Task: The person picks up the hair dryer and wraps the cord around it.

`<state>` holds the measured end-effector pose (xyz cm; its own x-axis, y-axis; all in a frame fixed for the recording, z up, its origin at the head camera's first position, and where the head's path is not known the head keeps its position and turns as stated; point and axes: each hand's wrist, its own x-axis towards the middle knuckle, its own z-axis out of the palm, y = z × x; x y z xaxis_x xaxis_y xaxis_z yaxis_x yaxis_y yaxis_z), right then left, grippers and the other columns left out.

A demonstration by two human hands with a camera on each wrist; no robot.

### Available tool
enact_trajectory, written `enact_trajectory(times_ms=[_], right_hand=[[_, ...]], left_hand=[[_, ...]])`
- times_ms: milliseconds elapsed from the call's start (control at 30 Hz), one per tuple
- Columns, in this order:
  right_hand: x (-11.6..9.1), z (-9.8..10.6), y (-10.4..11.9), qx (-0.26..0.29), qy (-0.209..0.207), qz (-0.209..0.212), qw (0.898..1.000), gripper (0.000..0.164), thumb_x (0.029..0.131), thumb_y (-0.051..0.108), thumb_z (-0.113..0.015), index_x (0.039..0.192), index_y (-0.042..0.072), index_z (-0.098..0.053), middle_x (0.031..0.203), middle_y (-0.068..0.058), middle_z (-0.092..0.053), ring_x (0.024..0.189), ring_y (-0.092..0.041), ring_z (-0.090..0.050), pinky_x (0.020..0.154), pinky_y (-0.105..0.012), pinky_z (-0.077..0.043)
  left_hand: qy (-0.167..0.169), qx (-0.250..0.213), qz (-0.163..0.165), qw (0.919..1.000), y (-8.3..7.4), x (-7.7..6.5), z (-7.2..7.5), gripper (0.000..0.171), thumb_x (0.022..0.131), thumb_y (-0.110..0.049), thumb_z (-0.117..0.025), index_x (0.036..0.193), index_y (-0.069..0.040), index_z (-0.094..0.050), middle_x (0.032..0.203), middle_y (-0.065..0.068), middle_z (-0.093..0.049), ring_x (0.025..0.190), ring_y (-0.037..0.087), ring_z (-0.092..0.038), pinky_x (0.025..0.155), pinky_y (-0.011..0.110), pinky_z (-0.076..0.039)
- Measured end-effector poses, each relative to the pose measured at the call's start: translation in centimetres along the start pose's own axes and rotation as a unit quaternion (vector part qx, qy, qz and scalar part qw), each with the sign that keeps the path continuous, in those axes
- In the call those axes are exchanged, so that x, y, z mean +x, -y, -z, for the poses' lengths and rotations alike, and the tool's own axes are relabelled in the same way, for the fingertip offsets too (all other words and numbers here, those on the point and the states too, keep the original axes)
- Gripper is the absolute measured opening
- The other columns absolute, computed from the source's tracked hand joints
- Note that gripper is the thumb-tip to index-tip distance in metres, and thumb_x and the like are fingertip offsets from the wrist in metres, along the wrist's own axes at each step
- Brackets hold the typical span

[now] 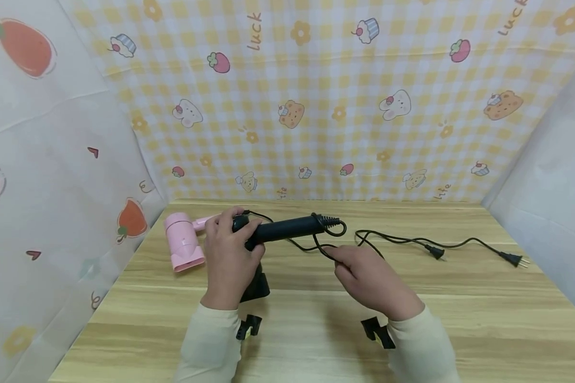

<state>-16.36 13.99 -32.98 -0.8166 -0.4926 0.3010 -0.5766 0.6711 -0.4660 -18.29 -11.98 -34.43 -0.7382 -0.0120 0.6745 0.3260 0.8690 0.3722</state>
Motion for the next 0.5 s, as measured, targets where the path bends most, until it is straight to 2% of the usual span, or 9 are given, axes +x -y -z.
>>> enact_trajectory(times_ms=[33,167,200,267,333,500], right_hand=[[-0.1,0.1,0.0,-0.006,-0.006,0.006,1.000,0.040,0.094,0.000,-0.046,0.127,0.006,-0.068,0.096,-0.001,-0.072,0.053,-0.002,-0.021,0.053,-0.024,-0.033],[-0.3,0.5,0.2,-0.017,-0.040,0.032,0.999,0.036,0.089,-0.003,-0.050,0.115,0.006,-0.074,0.083,0.007,-0.067,0.055,-0.001,-0.028,0.055,-0.024,-0.035],[-0.4,0.6,0.2,-0.018,-0.049,0.038,0.998,0.033,0.089,-0.003,-0.050,0.109,0.007,-0.075,0.077,0.010,-0.061,0.056,-0.001,-0.031,0.055,-0.024,-0.037],[-0.6,0.8,0.3,-0.018,-0.070,0.050,0.996,0.026,0.089,-0.003,-0.053,0.097,0.011,-0.073,0.078,0.011,-0.059,0.057,-0.001,-0.036,0.057,-0.024,-0.040],[-0.7,1.0,0.3,-0.017,-0.089,0.058,0.994,0.021,0.089,-0.002,-0.055,0.089,0.015,-0.069,0.073,0.013,-0.050,0.058,-0.001,-0.040,0.056,-0.024,-0.041],[-1.0,1.3,0.2,-0.019,-0.135,0.092,0.986,0.021,0.087,-0.002,-0.061,0.086,0.018,-0.065,0.076,0.016,-0.051,0.063,-0.001,-0.046,0.056,-0.022,-0.043]], left_hand=[[0.002,0.003,0.000,1.0000,0.0,0.0,0.0,0.038,0.072,-0.006,-0.086,0.109,-0.011,-0.078,0.132,0.013,-0.053,0.120,0.042,-0.040,0.087,0.059,-0.039],[0.009,0.010,0.002,0.9999,0.0,-0.1,-0.1,0.040,0.072,-0.007,-0.086,0.110,-0.013,-0.078,0.133,0.012,-0.052,0.119,0.042,-0.040,0.087,0.059,-0.039],[0.010,0.010,0.003,0.9999,0.0,-0.1,-0.1,0.040,0.072,-0.007,-0.086,0.110,-0.013,-0.078,0.133,0.012,-0.052,0.119,0.042,-0.040,0.087,0.059,-0.039],[0.014,0.011,0.002,0.9998,0.0,-0.1,-0.1,0.040,0.072,-0.007,-0.087,0.111,-0.013,-0.078,0.133,0.012,-0.052,0.118,0.042,-0.040,0.087,0.059,-0.040],[0.019,0.009,0.000,0.9998,0.0,-0.1,-0.2,0.040,0.072,-0.008,-0.087,0.111,-0.014,-0.078,0.134,0.012,-0.053,0.119,0.042,-0.040,0.087,0.059,-0.039],[0.022,0.004,-0.018,0.9996,-0.1,-0.1,-0.5,0.039,0.070,-0.008,-0.088,0.108,-0.014,-0.079,0.132,0.013,-0.054,0.117,0.042,-0.041,0.087,0.060,-0.039]])
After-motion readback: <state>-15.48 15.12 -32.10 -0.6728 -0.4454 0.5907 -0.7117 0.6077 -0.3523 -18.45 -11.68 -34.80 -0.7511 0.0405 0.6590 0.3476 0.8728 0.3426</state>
